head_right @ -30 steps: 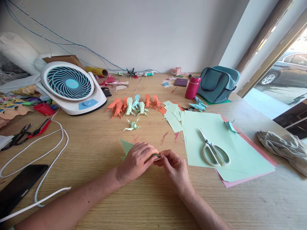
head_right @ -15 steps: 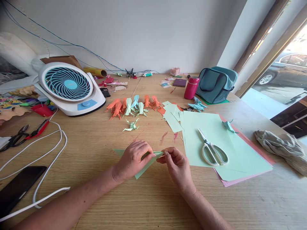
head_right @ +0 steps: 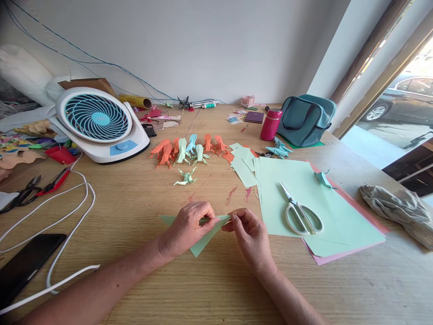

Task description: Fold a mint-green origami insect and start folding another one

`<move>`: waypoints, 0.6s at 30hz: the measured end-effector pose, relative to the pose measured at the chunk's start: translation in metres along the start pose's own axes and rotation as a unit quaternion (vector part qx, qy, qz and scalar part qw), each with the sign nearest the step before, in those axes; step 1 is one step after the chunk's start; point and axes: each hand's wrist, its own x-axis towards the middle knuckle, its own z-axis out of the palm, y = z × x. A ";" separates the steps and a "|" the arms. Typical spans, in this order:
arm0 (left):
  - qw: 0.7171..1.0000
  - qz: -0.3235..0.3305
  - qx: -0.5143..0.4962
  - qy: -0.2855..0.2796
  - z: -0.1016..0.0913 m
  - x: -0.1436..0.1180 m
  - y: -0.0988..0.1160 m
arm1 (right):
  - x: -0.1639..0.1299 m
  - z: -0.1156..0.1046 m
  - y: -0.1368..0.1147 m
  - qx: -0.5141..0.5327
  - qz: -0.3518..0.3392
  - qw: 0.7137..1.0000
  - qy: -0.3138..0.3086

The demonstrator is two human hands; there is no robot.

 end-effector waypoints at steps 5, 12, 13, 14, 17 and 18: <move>1.000 -0.007 -0.004 0.002 -0.001 0.000 0.001 | 0.000 0.000 0.000 -0.009 -0.006 1.000 0.001; 1.000 0.002 0.015 -0.027 -0.004 0.003 0.002 | -0.002 -0.001 0.000 -0.007 -0.008 1.000 -0.005; 0.999 0.004 0.025 -0.029 -0.005 0.003 0.003 | -0.001 -0.001 -0.001 -0.005 -0.007 1.000 -0.007; 0.999 0.007 0.034 -0.029 -0.005 0.003 0.003 | -0.001 0.000 -0.002 -0.002 -0.005 1.000 -0.010; 0.999 0.012 0.044 -0.021 -0.005 0.003 0.005 | 0.000 0.001 -0.001 0.016 0.003 1.000 -0.019; 0.999 0.014 0.043 -0.017 -0.005 0.003 0.005 | 0.000 0.001 0.000 0.024 0.005 0.999 -0.023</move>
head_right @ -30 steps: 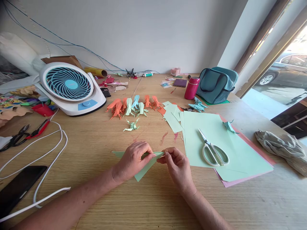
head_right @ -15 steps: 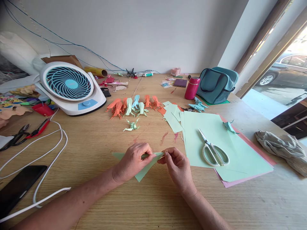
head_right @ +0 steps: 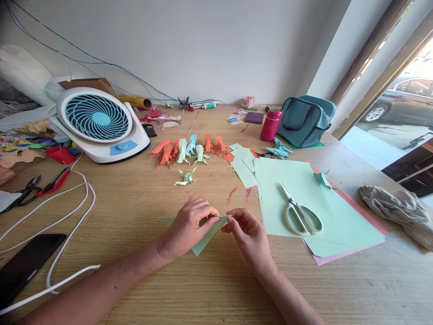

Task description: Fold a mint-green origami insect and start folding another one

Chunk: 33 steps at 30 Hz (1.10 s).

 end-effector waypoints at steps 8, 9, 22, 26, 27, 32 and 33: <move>1.000 0.016 -0.009 0.007 0.002 -0.001 0.001 | 0.002 0.003 0.005 0.035 0.020 0.999 -0.012; 1.000 0.016 -0.013 0.005 0.002 -0.001 0.001 | 0.002 0.003 0.004 0.036 0.023 0.999 -0.011; 1.000 0.016 -0.027 -0.003 0.002 -0.001 0.000 | 0.001 0.000 0.001 0.023 0.017 0.999 -0.032; 1.000 0.010 -0.021 -0.014 0.000 -0.001 0.001 | 0.000 -0.002 0.000 0.011 0.016 0.999 -0.035; 1.000 0.008 -0.020 -0.017 0.000 -0.001 0.001 | 0.000 -0.003 0.000 0.007 0.018 0.999 -0.037; 1.000 0.001 -0.019 -0.023 -0.001 0.000 0.002 | -0.001 -0.006 0.002 -0.013 0.018 0.999 -0.048; 1.000 0.001 -0.019 -0.024 -0.002 0.001 0.002 | -0.001 -0.007 0.003 -0.017 0.017 0.999 -0.049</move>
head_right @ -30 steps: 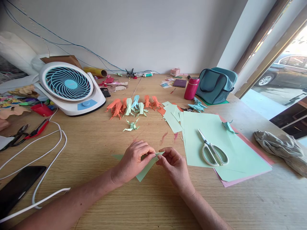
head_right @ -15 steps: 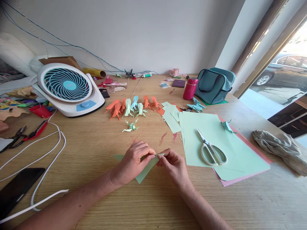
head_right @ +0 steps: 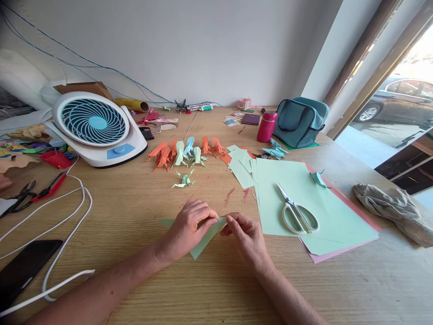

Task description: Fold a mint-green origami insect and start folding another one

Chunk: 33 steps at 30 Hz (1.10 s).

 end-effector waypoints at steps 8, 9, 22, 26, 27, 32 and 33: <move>1.000 -0.004 0.006 0.003 0.000 0.000 0.000 | 0.005 0.004 0.003 0.020 -0.016 1.000 0.012; 1.000 -0.004 0.006 0.002 0.000 0.000 0.000 | 0.005 0.005 0.004 0.027 -0.019 0.999 0.014; 0.996 -0.057 -0.060 -0.017 -0.008 0.002 -0.001 | 0.004 -0.002 0.002 0.051 -0.009 0.997 0.059; 0.998 -0.052 -0.041 -0.001 -0.010 0.002 -0.003 | 0.005 -0.007 0.001 0.054 -0.008 0.995 0.079; 0.998 -0.049 -0.033 0.001 -0.011 0.003 -0.004 | 0.005 -0.007 0.000 0.055 -0.008 0.995 0.082; 0.998 -0.053 -0.011 0.017 -0.011 0.004 -0.008 | 0.005 -0.009 0.000 0.054 -0.007 0.994 0.091; 0.998 -0.057 -0.009 0.021 -0.012 0.004 -0.009 | 0.005 -0.008 0.000 0.054 -0.006 0.994 0.090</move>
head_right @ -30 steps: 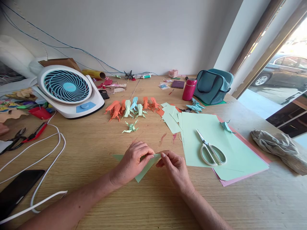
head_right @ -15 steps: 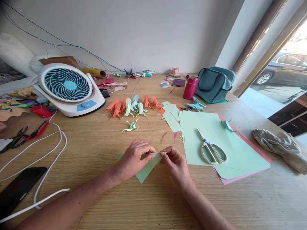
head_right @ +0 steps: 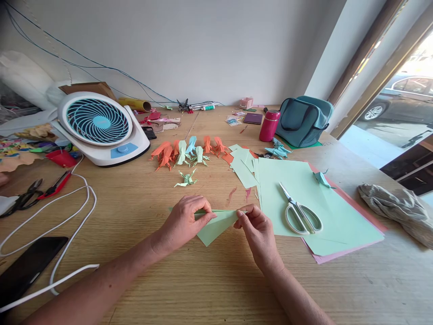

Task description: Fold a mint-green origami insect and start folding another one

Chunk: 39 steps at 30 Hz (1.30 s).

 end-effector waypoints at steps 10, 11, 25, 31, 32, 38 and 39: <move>1.000 -0.006 0.024 0.001 -0.002 0.000 0.000 | 0.000 0.001 -0.002 -0.010 0.020 1.000 0.001; 1.000 -0.005 0.025 0.002 -0.002 0.000 0.000 | 0.000 0.001 -0.002 -0.013 0.020 1.000 0.002; 1.000 -0.016 0.020 0.011 -0.002 -0.001 0.001 | -0.003 0.001 -0.003 -0.025 0.014 1.000 0.005; 1.000 -0.013 0.020 -0.004 -0.004 0.001 0.003 | -0.002 0.002 -0.002 -0.035 0.012 0.999 0.011; 1.000 -0.013 0.016 -0.007 -0.004 0.001 0.003 | -0.002 0.003 -0.003 -0.038 0.013 0.999 0.010; 0.997 -0.002 0.026 -0.073 -0.008 0.004 -0.002 | 0.002 0.001 -0.006 -0.078 0.029 0.996 -0.024; 0.996 -0.002 0.029 -0.081 -0.008 0.005 -0.002 | 0.003 -0.001 -0.006 -0.090 0.032 0.995 -0.035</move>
